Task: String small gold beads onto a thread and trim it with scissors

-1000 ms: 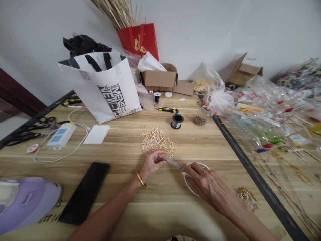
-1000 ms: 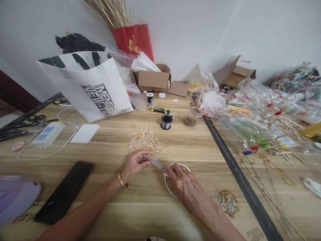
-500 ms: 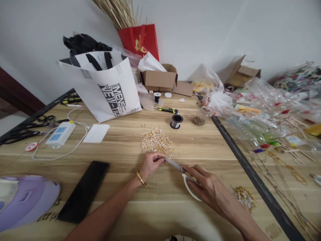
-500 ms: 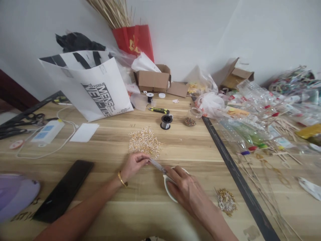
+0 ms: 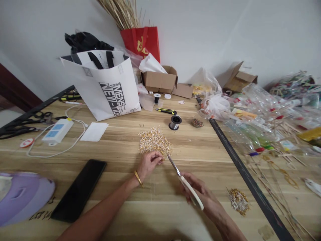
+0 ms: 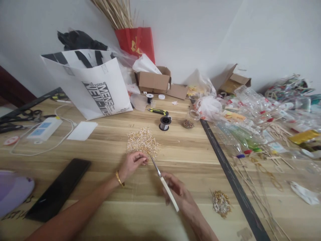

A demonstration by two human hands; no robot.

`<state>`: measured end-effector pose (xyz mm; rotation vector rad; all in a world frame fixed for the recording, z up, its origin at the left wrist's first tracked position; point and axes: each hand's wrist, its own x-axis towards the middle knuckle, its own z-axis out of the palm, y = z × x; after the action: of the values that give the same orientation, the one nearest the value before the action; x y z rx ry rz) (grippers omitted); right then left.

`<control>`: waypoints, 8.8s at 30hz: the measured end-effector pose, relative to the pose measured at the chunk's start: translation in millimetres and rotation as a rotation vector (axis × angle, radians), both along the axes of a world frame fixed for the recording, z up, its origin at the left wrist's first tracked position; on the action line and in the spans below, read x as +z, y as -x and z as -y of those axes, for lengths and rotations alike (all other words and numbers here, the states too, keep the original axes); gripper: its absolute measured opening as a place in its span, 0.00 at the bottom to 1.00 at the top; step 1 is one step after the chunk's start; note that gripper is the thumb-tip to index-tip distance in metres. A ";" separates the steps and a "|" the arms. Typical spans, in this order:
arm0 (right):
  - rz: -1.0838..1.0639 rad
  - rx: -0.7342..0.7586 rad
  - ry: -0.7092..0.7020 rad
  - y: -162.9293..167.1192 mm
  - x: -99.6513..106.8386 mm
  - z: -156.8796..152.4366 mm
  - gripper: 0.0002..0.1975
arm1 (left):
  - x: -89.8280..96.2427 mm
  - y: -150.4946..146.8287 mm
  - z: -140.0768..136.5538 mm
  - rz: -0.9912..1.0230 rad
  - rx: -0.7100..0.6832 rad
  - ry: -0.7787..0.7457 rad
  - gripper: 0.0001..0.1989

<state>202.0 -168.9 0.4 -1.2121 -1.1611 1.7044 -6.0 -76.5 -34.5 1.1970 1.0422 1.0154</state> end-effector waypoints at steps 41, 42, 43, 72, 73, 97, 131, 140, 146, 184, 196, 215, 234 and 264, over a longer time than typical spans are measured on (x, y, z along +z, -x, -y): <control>-0.699 0.110 0.570 10.9 -25.5 -30.3 0.14 | 6.7 6.2 -9.5 -0.197 0.132 -0.013 0.04; -0.698 0.115 0.569 10.9 -26.0 -30.4 0.14 | 6.9 6.0 -9.5 -0.193 0.132 -0.014 0.04; -0.696 0.121 0.570 10.8 -26.6 -30.5 0.14 | 7.0 5.7 -9.5 -0.188 0.130 -0.014 0.04; -0.631 0.097 0.491 15.5 -20.8 -33.0 0.16 | 7.7 2.1 -6.1 -0.106 0.122 0.055 0.08; -0.629 0.096 0.490 15.6 -21.0 -33.1 0.16 | 7.4 2.0 -5.9 -0.105 0.116 0.057 0.09; -0.604 0.037 0.495 19.0 -19.7 -32.3 0.16 | 11.4 -2.0 -2.3 -0.072 0.052 0.112 0.09; 1.066 0.549 -0.927 9.4 30.1 -19.4 0.07 | 7.8 8.4 -7.2 0.153 0.007 0.122 0.14; 0.376 0.241 -0.466 50.8 -24.4 -94.7 0.07 | 16.8 8.5 -3.7 0.227 -0.048 0.115 0.13; 0.168 0.176 -0.215 55.2 -34.7 -97.8 0.17 | 14.4 12.3 -6.8 0.227 -0.024 0.143 0.13; -0.049 0.054 -0.282 50.5 -34.5 -94.8 0.17 | 4.3 10.7 -11.9 0.053 0.010 0.051 0.11; 0.099 -0.012 -0.487 47.8 -27.6 -92.4 0.14 | 6.8 10.8 -9.9 0.178 0.003 0.146 0.12; -0.077 -0.090 -0.406 42.7 -30.6 -95.3 0.12 | 1.4 14.5 -10.8 0.162 -0.067 0.122 0.12; -0.489 -0.073 -0.147 42.0 -34.0 -103.5 0.07 | 17.7 16.8 -10.1 -0.133 -0.189 0.031 0.14; 0.425 0.390 -0.625 49.0 -31.1 -90.0 0.03 | 39.5 66.2 -25.6 -0.756 -0.492 -0.226 0.11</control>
<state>153.0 -78.9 -30.7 -1.0034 -2.1072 1.1902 -72.2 -50.9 4.9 1.9849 1.1202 0.2814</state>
